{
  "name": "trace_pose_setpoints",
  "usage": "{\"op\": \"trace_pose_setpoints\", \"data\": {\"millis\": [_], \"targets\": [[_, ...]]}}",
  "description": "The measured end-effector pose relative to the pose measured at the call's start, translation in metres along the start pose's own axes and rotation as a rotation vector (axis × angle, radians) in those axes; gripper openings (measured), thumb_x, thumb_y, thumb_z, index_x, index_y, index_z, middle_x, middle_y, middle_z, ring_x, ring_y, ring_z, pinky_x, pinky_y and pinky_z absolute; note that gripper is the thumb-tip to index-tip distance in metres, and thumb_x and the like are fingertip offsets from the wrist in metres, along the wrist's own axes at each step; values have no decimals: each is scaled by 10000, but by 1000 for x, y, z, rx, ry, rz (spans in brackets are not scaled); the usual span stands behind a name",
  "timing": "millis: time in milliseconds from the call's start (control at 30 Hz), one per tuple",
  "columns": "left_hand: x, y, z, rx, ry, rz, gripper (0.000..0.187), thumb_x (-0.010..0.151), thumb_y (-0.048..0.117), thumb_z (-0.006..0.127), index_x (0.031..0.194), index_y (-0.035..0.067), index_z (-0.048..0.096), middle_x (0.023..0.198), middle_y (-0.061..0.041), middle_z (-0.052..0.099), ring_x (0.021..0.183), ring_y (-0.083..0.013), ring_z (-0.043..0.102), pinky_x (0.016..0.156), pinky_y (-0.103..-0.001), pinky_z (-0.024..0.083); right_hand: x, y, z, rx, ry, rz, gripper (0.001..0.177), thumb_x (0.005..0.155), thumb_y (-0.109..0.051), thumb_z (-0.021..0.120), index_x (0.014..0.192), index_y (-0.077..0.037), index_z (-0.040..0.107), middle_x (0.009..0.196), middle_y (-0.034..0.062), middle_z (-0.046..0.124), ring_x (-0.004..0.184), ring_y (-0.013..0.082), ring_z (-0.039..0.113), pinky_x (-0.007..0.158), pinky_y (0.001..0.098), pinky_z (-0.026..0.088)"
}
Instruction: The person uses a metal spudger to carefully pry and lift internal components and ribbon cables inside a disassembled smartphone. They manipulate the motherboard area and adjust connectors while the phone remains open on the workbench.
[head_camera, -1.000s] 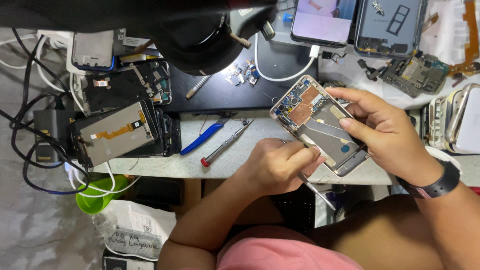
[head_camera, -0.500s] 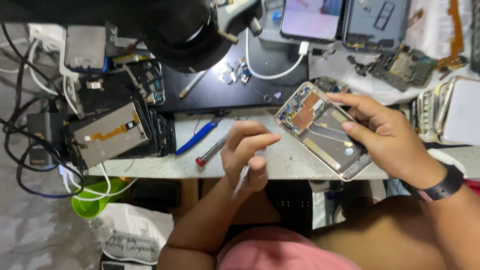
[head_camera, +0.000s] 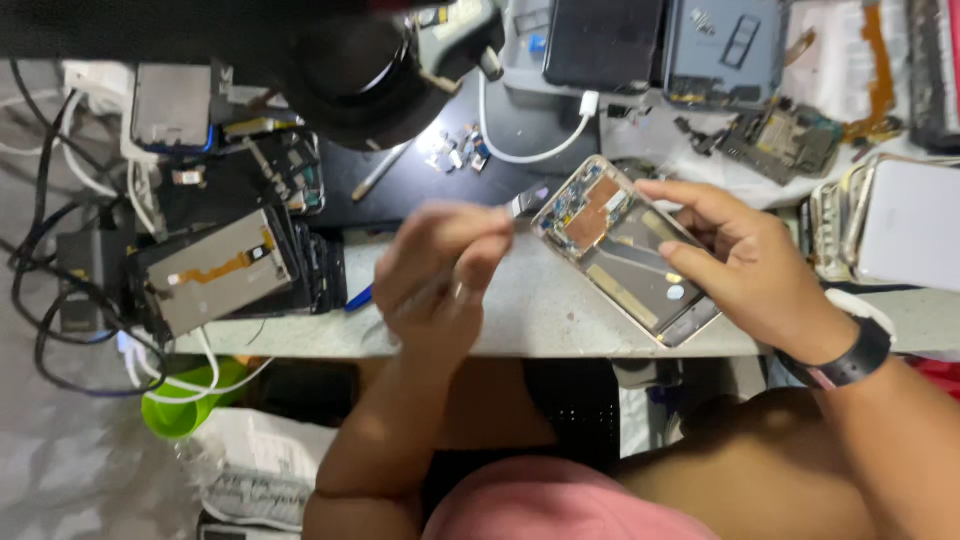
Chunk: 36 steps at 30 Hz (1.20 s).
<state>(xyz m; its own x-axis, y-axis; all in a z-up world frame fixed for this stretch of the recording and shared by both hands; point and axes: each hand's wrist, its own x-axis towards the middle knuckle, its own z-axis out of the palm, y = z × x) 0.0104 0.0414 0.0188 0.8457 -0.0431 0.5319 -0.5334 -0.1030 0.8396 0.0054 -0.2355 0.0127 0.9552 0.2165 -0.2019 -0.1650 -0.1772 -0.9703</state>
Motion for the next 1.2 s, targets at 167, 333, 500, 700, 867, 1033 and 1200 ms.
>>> {"op": "trace_pose_setpoints", "data": {"millis": [167, 333, 500, 700, 867, 1033, 1200], "targets": [[28, -6, 5, 183, -53, 113, 278, 983, -60, 781, 1224, 39, 684, 1100, -117, 712, 921, -183, 730, 822, -260, 596, 8, -3, 5, -50, 87, 5, 549, 911, -64, 720, 1448, -116, 616, 811, -69, 484, 709, 23, 446, 607, 188, 379], [19, -10, 9, 273, -77, 190, 279, 946, -104, 767, 1184, 25, 703, 1165, -136, 687, 965, -221, 736, 819, -270, 599, 9, 2, 6, 17, 83, 16, 519, 929, -57, 699, 1438, -100, 608, 874, -76, 572, 749, 8, 505, 632, 178, 412], [19, -12, 6, 230, -157, 176, 250, 934, -96, 749, 1158, -10, 678, 1198, -155, 699, 1034, -262, 745, 862, -298, 613, 11, 1, 7, 29, 77, 19, 516, 924, -52, 687, 1430, -98, 594, 915, -57, 640, 791, 5, 572, 673, 172, 462], [17, -16, 7, 220, -201, 182, 243, 910, -86, 763, 1119, -11, 666, 1156, -169, 709, 968, -254, 759, 796, -280, 620, 11, 0, 9, -54, 91, 5, 531, 927, -54, 704, 1447, -102, 605, 905, -50, 626, 779, 7, 549, 666, 171, 448], [18, -16, 9, 221, -203, 178, 241, 915, -100, 758, 1115, -13, 657, 1142, -174, 715, 947, -243, 772, 775, -273, 632, 10, -1, 10, -53, 104, 20, 542, 925, -65, 711, 1455, -110, 611, 869, -66, 591, 739, 7, 513, 627, 171, 414], [19, -16, 11, 257, -197, 203, 232, 911, -88, 766, 1106, -19, 663, 1126, -180, 717, 972, -261, 772, 789, -290, 639, 8, -1, 11, -135, 127, -9, 528, 923, -71, 721, 1440, -113, 621, 856, -70, 570, 736, 7, 493, 628, 171, 406], [18, -17, 12, 287, -189, 202, 230, 912, -81, 766, 1115, -17, 679, 1132, -173, 722, 985, -276, 768, 804, -302, 638, 10, 1, 13, -3, 107, -60, 514, 927, -76, 698, 1429, -105, 592, 954, -77, 660, 831, -4, 578, 723, 161, 470]]}}
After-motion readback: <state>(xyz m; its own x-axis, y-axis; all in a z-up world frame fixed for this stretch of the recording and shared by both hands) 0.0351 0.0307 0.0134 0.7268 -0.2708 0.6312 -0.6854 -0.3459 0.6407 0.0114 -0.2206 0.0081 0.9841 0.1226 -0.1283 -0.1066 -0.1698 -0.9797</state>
